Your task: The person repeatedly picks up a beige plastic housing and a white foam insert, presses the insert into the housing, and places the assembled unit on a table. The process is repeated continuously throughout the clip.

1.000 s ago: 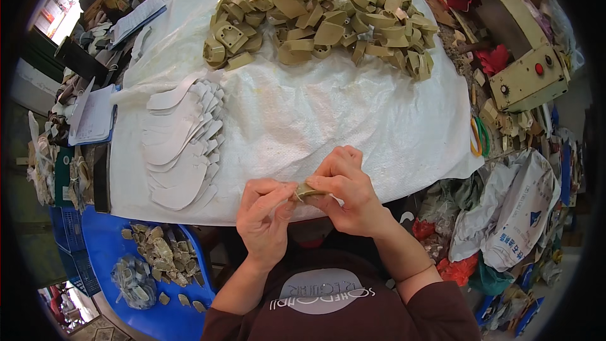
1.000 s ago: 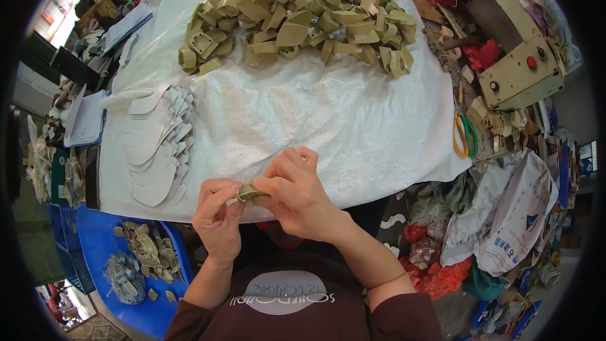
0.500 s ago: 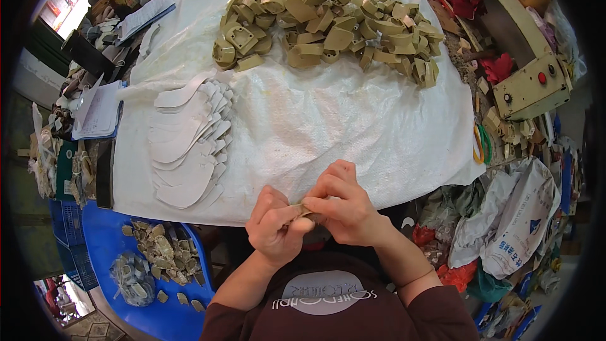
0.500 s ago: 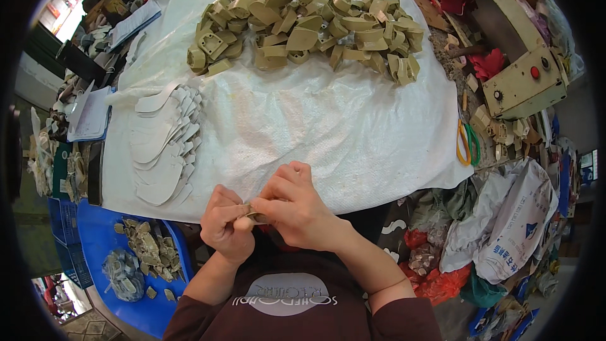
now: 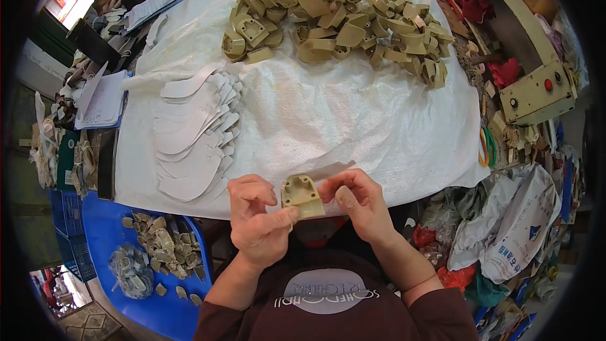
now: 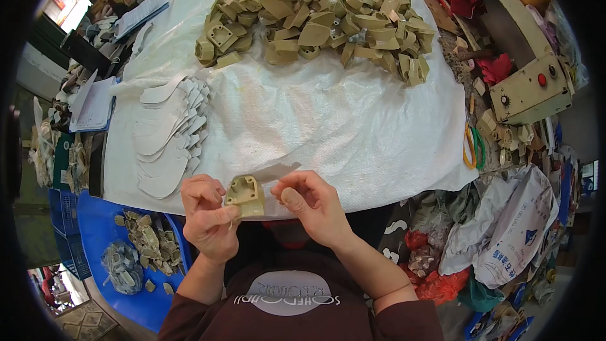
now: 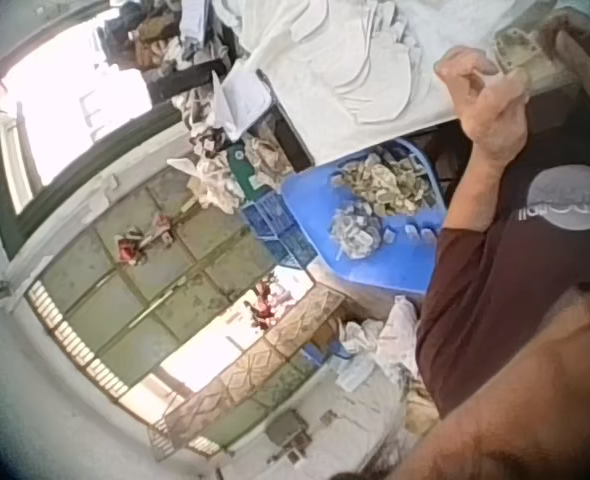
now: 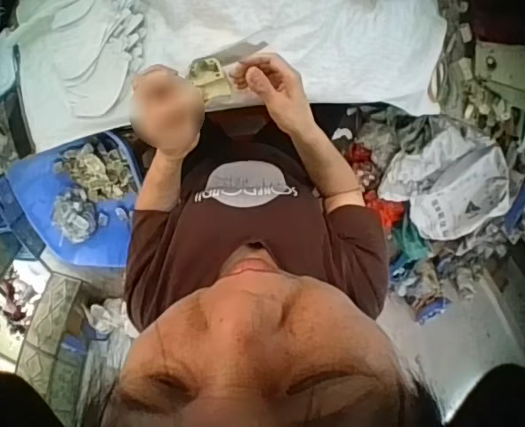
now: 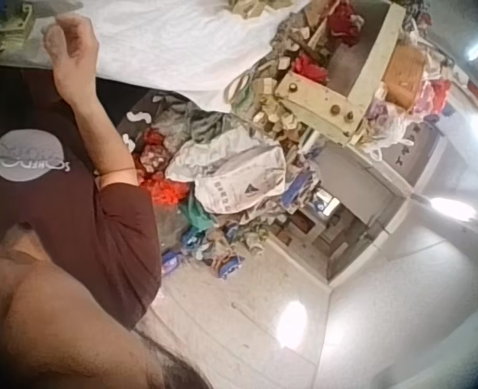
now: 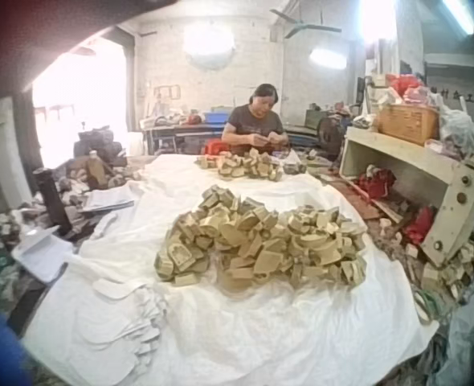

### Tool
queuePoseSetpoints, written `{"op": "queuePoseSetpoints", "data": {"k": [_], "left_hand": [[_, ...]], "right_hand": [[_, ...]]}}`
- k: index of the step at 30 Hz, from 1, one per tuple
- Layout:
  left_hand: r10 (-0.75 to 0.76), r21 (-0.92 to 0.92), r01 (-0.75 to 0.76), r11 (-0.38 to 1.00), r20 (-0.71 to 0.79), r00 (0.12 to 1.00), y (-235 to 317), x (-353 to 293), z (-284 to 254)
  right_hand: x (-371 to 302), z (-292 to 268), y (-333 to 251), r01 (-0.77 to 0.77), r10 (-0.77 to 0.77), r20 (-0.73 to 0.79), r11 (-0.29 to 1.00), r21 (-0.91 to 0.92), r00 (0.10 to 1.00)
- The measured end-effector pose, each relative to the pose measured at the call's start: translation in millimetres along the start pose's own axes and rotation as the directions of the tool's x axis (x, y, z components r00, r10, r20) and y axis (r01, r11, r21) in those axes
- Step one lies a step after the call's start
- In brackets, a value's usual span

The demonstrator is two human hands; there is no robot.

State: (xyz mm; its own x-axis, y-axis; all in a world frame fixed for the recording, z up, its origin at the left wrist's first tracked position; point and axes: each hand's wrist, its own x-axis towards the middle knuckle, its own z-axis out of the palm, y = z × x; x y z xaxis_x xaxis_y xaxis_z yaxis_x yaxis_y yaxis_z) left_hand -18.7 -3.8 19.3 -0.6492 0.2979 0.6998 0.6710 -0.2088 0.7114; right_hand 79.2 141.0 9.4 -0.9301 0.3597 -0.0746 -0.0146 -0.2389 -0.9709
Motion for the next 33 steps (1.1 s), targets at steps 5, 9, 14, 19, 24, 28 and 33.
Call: {"op": "queuePoseSetpoints", "data": {"k": [5,9,14,19,24,28,33], "left_hand": [[0.025,-0.094,-0.005,0.996,0.215,0.976,-0.9,-12.2,5.3],[0.105,0.212,-0.179,0.961,0.32,0.942,3.4,-6.0,5.6],[0.147,0.385,-0.296,0.874,0.372,0.917,7.5,-3.8,16.2],[0.048,0.454,-0.228,0.861,0.374,0.926,9.6,-3.7,19.7],[-0.02,0.178,-0.027,0.984,0.259,0.966,-2.0,-11.4,15.0],[0.007,-0.005,-0.006,1.0,0.36,0.933,-1.2,-7.2,11.9],[0.024,0.035,-0.042,0.998,0.418,0.908,0.2,-4.9,9.8]], "right_hand": [[-2.3,4.6,-2.2,0.046,-0.037,-0.032,0.941,0.337,0.999],[-9.6,4.2,-9.7,-0.034,0.027,0.021,0.922,0.387,0.999],[-14.4,6.9,-10.8,-0.029,0.02,0.037,0.961,0.275,0.999],[-14.8,7.2,-3.8,0.089,-0.087,0.036,0.994,-0.07,0.996],[8.3,-18.0,-1.2,0.073,-0.081,0.233,0.996,0.044,0.969],[24.9,-35.7,-8.7,-0.032,0.024,0.385,0.999,0.014,0.923],[30.3,-36.7,-9.9,0.06,-0.009,0.396,0.991,-0.117,0.918]]}}
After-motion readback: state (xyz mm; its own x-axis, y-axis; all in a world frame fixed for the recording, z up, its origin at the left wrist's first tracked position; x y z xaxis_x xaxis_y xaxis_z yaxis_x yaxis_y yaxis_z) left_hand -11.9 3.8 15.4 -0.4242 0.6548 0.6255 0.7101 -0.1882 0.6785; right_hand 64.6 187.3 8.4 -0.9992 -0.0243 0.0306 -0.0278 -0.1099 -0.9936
